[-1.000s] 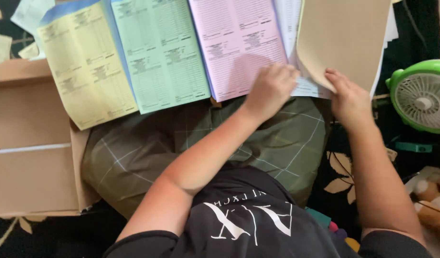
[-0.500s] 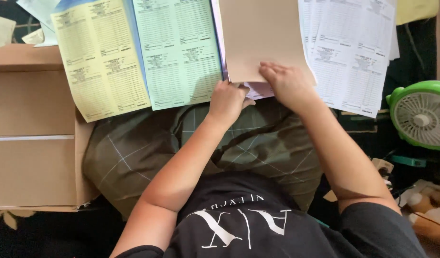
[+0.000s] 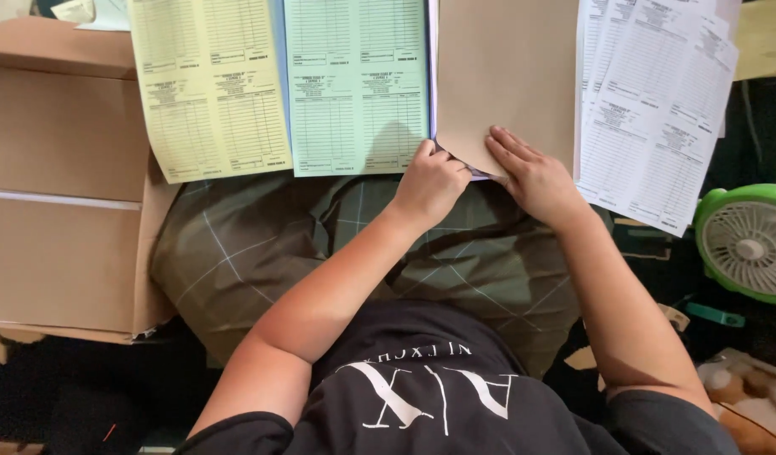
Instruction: The person sorts and packs stacks of colored documents into a cardboard box while sitting on the floor.
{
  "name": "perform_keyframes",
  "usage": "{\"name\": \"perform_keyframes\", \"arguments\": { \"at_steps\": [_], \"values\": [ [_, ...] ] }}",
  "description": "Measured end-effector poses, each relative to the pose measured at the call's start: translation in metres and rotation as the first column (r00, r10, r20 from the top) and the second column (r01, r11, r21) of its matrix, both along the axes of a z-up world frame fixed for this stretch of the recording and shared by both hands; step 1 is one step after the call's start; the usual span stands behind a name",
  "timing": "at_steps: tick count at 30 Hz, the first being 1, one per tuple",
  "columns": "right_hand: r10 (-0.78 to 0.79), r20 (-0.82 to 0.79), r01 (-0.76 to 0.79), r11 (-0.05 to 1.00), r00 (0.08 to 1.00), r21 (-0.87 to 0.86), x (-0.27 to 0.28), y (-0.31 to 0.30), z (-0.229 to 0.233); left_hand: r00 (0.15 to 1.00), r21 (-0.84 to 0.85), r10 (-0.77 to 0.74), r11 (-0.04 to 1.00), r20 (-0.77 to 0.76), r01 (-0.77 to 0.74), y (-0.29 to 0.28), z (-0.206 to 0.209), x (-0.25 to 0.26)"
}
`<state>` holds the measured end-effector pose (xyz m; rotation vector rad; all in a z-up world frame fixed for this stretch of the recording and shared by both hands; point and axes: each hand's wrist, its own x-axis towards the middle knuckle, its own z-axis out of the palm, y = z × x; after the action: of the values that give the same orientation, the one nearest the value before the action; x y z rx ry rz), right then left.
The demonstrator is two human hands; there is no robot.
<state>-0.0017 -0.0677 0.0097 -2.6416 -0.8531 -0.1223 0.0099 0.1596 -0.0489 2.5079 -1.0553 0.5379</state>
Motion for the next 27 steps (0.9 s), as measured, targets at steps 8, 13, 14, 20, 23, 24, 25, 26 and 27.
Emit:
{"name": "perform_keyframes", "arguments": {
  "at_steps": [8,13,14,20,23,24,25,26,27],
  "values": [
    [0.003,-0.056,-0.003,1.0,0.998,-0.001,0.006,-0.004,0.002,0.999,0.022,-0.007,1.0,-0.046,0.008,0.001,-0.006,0.001],
    [-0.008,-0.021,0.007,0.999,1.0,-0.052,0.003,0.0,-0.002,0.996,0.037,-0.022,0.999,-0.089,0.025,0.005,0.013,0.002],
    [-0.012,-0.002,0.011,0.998,1.0,-0.061,0.002,0.002,0.0,0.993,0.019,-0.023,0.999,-0.112,0.026,0.006,0.02,0.003],
    [-0.012,0.039,0.015,0.997,0.999,-0.072,-0.001,0.004,-0.003,0.99,0.012,-0.009,1.0,-0.139,0.01,0.004,0.021,0.004],
    [-0.015,0.02,0.016,0.998,1.0,-0.053,-0.001,0.004,-0.003,0.993,0.019,-0.005,1.0,-0.122,0.007,0.004,0.008,0.005],
    [-0.019,0.016,0.019,0.999,1.0,-0.041,-0.001,0.004,-0.004,0.992,0.016,-0.009,1.0,-0.125,0.011,0.004,0.007,0.006],
    [-0.019,0.016,0.02,0.999,1.0,-0.041,-0.001,0.002,-0.007,0.992,0.016,-0.01,1.0,-0.125,0.012,0.005,0.007,0.007],
    [-0.024,0.001,0.024,0.999,1.0,-0.022,-0.001,0.001,-0.009,0.995,0.024,-0.004,1.0,-0.104,0.006,0.006,0.007,0.007],
    [-0.028,-0.014,0.028,1.0,1.0,-0.003,-0.001,0.0,-0.012,0.997,0.032,0.003,0.999,-0.083,0.0,0.008,0.008,0.008]
  ]
}}
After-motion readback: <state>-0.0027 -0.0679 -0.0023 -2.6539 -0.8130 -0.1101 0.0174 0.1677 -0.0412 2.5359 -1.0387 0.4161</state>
